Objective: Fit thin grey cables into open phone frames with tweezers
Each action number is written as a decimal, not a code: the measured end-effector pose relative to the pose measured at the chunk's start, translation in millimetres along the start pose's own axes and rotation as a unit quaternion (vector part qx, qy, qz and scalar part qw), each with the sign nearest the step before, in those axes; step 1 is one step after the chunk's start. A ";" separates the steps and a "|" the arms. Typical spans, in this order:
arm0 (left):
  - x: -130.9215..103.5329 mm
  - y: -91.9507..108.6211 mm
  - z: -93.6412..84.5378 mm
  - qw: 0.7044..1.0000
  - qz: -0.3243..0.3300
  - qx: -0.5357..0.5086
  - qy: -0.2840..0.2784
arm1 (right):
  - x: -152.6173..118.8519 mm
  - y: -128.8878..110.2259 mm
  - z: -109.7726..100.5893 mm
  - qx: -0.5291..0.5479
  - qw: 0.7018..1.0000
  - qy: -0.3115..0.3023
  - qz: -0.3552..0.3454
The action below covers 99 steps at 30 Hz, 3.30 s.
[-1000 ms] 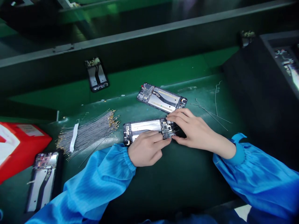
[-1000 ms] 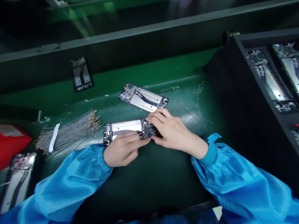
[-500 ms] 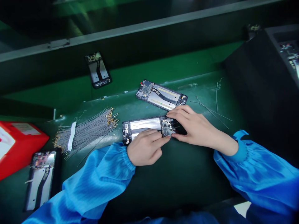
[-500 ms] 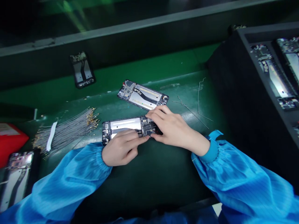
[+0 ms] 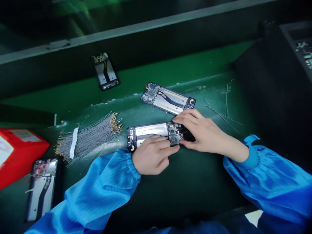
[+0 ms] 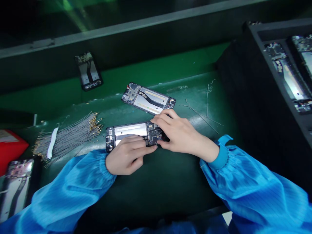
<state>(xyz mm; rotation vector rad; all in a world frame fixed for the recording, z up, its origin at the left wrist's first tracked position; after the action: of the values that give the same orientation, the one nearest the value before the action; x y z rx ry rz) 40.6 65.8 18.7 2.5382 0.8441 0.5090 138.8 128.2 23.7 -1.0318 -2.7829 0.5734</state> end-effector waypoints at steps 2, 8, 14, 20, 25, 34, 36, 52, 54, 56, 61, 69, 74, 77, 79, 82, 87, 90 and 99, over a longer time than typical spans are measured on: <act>-0.3 1.0 0.2 1.000 0.007 0.006 -0.001 | 0.0 0.2 0.2 -0.003 1.000 -0.004 0.000; -1.4 -0.1 -1.2 1.000 -0.010 0.016 0.013 | -0.1 -0.2 -0.3 -0.012 1.000 -0.003 -0.001; -0.7 -0.4 0.2 1.000 -0.012 0.022 0.009 | 0.5 -1.7 0.3 -0.024 1.000 0.001 0.006; 0.1 -1.2 0.6 1.000 -0.012 0.019 0.011 | 1.0 -2.7 0.4 -0.015 1.000 0.001 0.017; 1.9 -0.9 -0.1 0.999 -0.017 0.027 0.008 | 1.3 -2.5 0.8 -0.017 1.000 -0.002 0.018; 1.1 8.2 -1.1 0.993 0.011 0.114 -0.016 | 1.2 -3.1 2.1 -0.024 1.000 -0.009 0.008; -3.4 6.0 -5.1 0.993 0.010 0.120 -0.015 | 1.4 -3.6 2.7 -0.028 0.999 -0.011 0.010; -17.9 -10.7 -10.8 0.999 -0.007 0.044 0.009 | 5.9 -5.6 -0.1 -0.063 0.997 -0.034 0.016; -18.1 -10.0 -9.3 0.999 -0.003 0.051 -0.001 | 7.3 -6.5 0.0 -0.068 0.997 -0.038 0.018; -18.4 -9.4 -8.7 0.999 0.001 0.053 -0.008 | 8.5 -6.8 -0.1 -0.074 0.996 -0.042 0.019; -18.0 -7.9 -8.7 0.997 0.010 0.070 -0.011 | 12.2 -9.4 0.9 -0.096 0.994 -0.054 0.022; -17.4 -7.0 -7.7 0.996 0.016 0.091 -0.013 | 16.4 -14.6 1.8 -0.132 0.990 -0.050 0.022; -18.5 -12.2 -13.1 0.999 -0.023 0.022 0.024 | 17.3 -14.9 1.2 -0.141 0.988 -0.045 0.031; -18.7 -14.9 -15.9 0.998 -0.046 -0.022 0.043 | 19.0 -15.2 1.5 -0.155 0.986 -0.046 0.045; -17.9 -14.1 -16.3 0.998 -0.042 -0.034 0.043 | 20.1 -15.0 1.8 -0.161 0.984 -0.048 0.050; -16.3 -12.9 -16.6 0.998 -0.034 -0.027 0.043 | 21.9 -14.7 2.1 -0.172 0.982 -0.055 0.050; -15.3 -11.6 -14.1 0.999 -0.022 -0.002 0.032 | 24.9 -19.0 0.7 -0.204 0.977 -0.053 0.043; -16.0 -11.3 -13.1 0.999 -0.017 0.001 0.032 | 26.1 -25.1 0.7 -0.201 0.978 -0.045 0.013; -16.6 -19.4 -15.1 0.996 -0.071 0.009 0.057 | 27.5 -26.3 5.7 -0.123 0.989 -0.055 -0.065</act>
<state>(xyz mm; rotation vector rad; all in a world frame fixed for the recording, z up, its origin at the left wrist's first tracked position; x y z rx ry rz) 12.0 73.5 18.5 2.4605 1.0661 0.6078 100.6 125.9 28.1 -0.8729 -3.0491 0.2838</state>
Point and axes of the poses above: each hand's wrist, its own x-axis towards the middle knuckle, its own z-axis out of the palm, y = z × x, the point moved 7 cm from there along x, towards the middle knuckle, and after that the axes turned 2 degrees about z, right-handed, at the moved point
